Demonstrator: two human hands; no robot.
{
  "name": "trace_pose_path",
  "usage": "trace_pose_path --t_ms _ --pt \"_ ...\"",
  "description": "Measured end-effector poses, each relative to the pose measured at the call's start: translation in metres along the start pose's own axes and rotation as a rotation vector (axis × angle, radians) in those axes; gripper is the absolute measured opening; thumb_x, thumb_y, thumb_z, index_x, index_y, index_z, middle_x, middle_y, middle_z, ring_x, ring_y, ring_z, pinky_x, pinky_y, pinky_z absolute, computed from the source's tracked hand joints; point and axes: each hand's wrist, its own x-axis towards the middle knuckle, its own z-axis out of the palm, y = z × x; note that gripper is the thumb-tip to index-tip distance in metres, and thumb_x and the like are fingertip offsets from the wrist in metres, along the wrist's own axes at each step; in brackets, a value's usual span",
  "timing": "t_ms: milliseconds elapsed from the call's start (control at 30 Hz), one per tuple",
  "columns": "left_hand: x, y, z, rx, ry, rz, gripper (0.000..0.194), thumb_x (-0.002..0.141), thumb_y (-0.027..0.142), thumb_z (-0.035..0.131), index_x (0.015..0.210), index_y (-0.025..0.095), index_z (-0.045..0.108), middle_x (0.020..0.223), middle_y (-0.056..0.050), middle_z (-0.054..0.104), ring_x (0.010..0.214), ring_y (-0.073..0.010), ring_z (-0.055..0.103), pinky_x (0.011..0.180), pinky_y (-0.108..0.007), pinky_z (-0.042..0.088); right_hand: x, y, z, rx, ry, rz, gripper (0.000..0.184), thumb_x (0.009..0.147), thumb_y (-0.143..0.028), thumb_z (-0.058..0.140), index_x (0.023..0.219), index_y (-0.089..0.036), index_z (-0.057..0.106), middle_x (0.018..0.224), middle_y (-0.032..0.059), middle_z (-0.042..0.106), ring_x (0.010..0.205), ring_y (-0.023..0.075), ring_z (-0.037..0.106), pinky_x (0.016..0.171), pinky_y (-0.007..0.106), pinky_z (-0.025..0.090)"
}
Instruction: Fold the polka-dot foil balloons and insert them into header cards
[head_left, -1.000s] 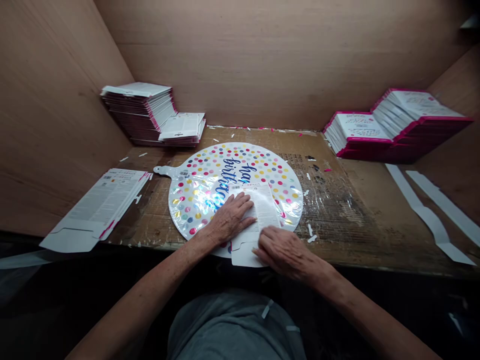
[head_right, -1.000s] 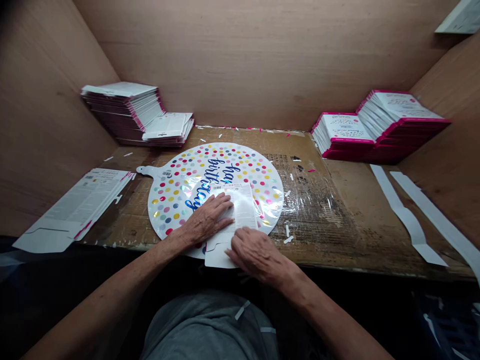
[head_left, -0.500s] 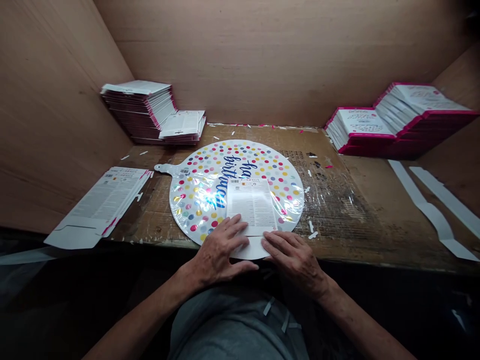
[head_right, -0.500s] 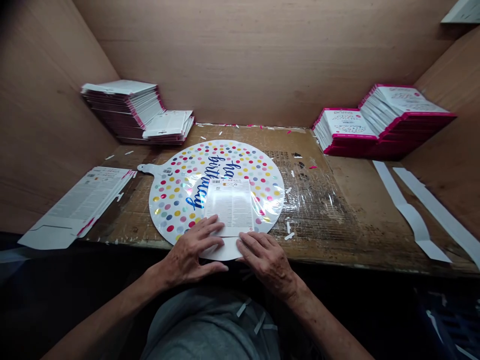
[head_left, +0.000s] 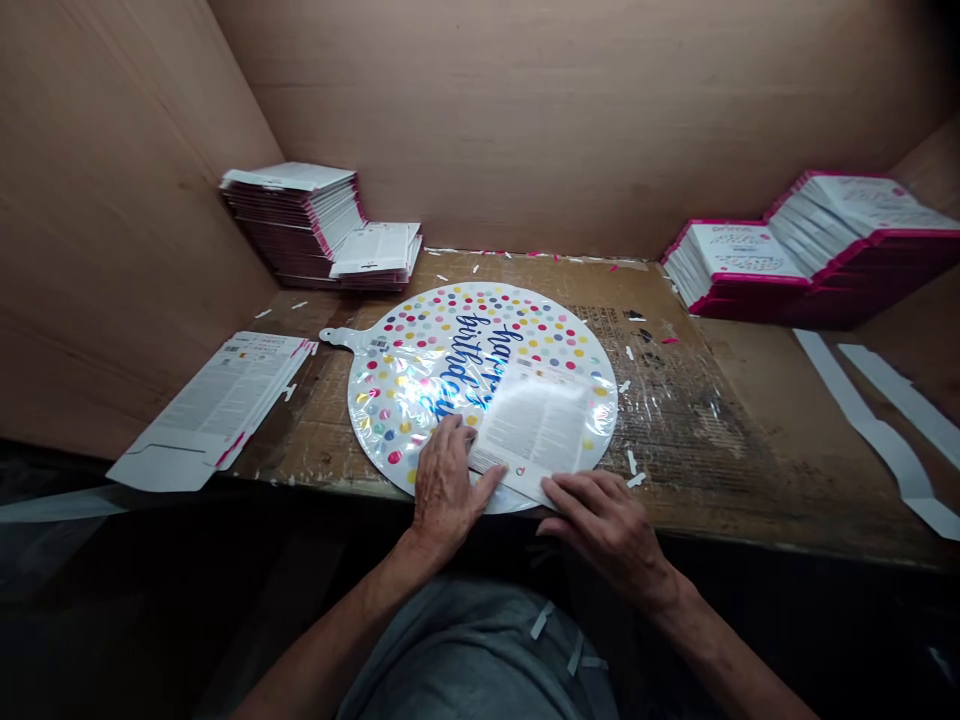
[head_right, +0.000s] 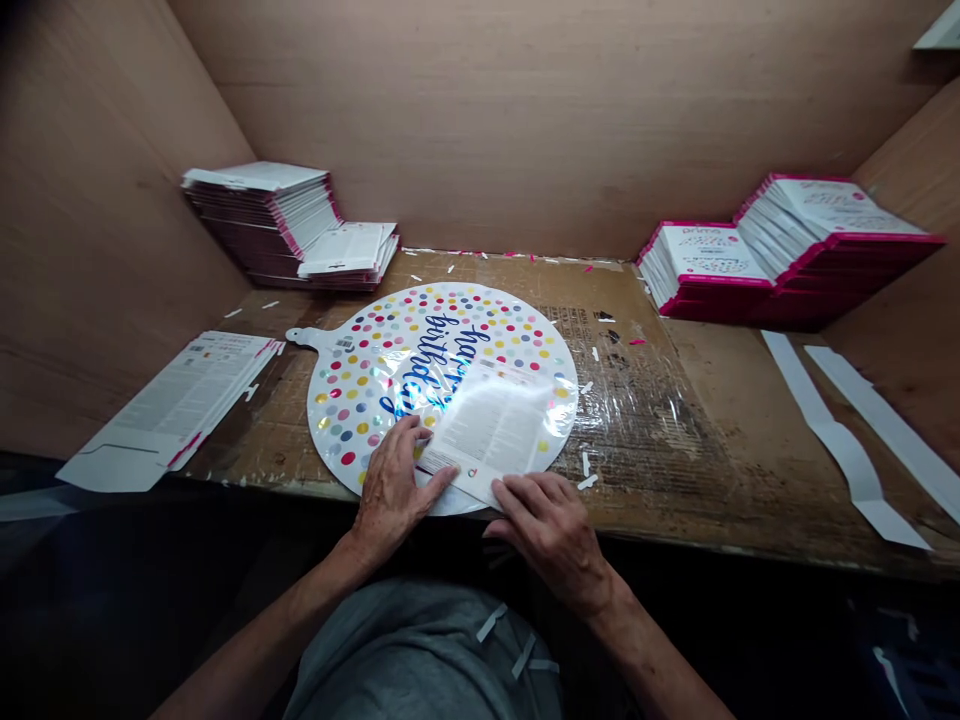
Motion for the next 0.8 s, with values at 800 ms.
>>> trace_pose_path --t_ms 800 --pt "0.072 -0.021 -0.03 -0.827 0.173 -0.565 0.036 0.073 0.04 0.077 0.099 0.017 0.068 0.098 -0.009 0.074 0.091 -0.0243 0.071 0.08 -0.032 0.057 0.197 0.003 0.05 -0.035 -0.447 0.05 0.007 0.086 -0.014 0.063 0.082 -0.019 0.061 0.081 0.0052 0.066 0.073 0.0181 0.059 0.06 0.028 0.037"
